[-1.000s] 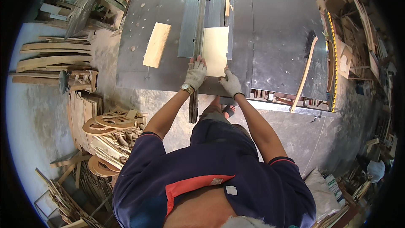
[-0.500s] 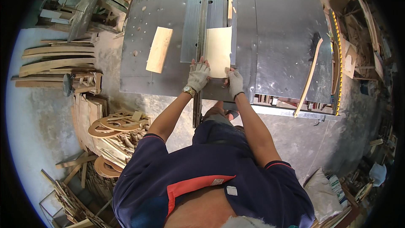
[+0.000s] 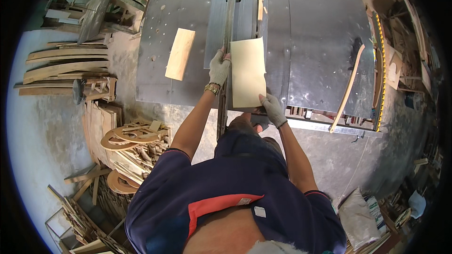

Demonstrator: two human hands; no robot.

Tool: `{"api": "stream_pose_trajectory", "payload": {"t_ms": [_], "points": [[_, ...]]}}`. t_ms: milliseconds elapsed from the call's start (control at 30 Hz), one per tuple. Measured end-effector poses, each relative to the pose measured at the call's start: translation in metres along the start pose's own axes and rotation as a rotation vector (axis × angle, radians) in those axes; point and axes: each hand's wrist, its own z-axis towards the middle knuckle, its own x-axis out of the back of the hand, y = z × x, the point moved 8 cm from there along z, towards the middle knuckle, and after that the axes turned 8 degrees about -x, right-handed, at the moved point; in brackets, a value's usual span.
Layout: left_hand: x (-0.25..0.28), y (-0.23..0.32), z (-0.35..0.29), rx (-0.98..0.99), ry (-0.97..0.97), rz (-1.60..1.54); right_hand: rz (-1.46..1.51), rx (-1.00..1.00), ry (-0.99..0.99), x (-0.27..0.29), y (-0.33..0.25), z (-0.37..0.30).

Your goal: The person cuts wood pieces on a table saw, then uses a nail gun to assemble them into small wooden boxes. The person handles multiple wood pieces and aligns them before nailing.

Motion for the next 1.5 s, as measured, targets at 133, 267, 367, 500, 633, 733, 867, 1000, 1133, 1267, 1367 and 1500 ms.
{"api": "stream_pose_trajectory", "payload": {"t_ms": [133,267,367,500,633,733,867,1000,1133,1267,1367,1500], "points": [[-0.005,0.002,0.008,0.048,-0.011,-0.199,-0.079,-0.035,-0.126,-0.008,0.015,-0.026],[-0.017,-0.022,0.000,0.351,0.001,-0.672,-0.066,-0.027,-0.139,0.000,0.024,-0.042],[-0.035,-0.045,-0.015,0.586,0.025,-1.018,-0.060,-0.037,-0.197,0.001,0.031,-0.054],[-0.046,-0.070,-0.043,0.744,0.031,-1.193,0.044,-0.043,-0.233,-0.002,0.040,-0.067],[0.003,-0.089,-0.088,0.687,0.254,-0.627,-0.078,0.039,-0.052,0.002,0.036,-0.050],[0.033,-0.046,-0.095,0.253,0.107,0.285,-0.149,0.127,0.083,0.001,0.020,-0.015],[-0.015,0.021,-0.122,-0.459,-0.354,0.819,-0.304,0.037,0.246,-0.009,0.015,0.027],[-0.025,0.013,-0.135,-0.457,-0.661,0.997,-1.019,-0.034,0.551,-0.019,0.005,0.030],[-0.027,-0.010,-0.120,-0.538,-0.625,1.103,-1.194,-0.030,0.419,-0.015,-0.002,0.046],[-0.040,-0.043,-0.102,-0.692,-0.554,1.245,-1.330,0.015,0.371,-0.008,-0.007,0.062],[-0.048,-0.060,-0.096,-0.743,-0.561,1.321,-1.343,-0.039,0.403,-0.002,-0.009,0.069],[-0.060,-0.064,-0.070,-0.644,-0.648,1.305,-1.082,0.056,0.471,0.018,-0.023,0.062]]}}
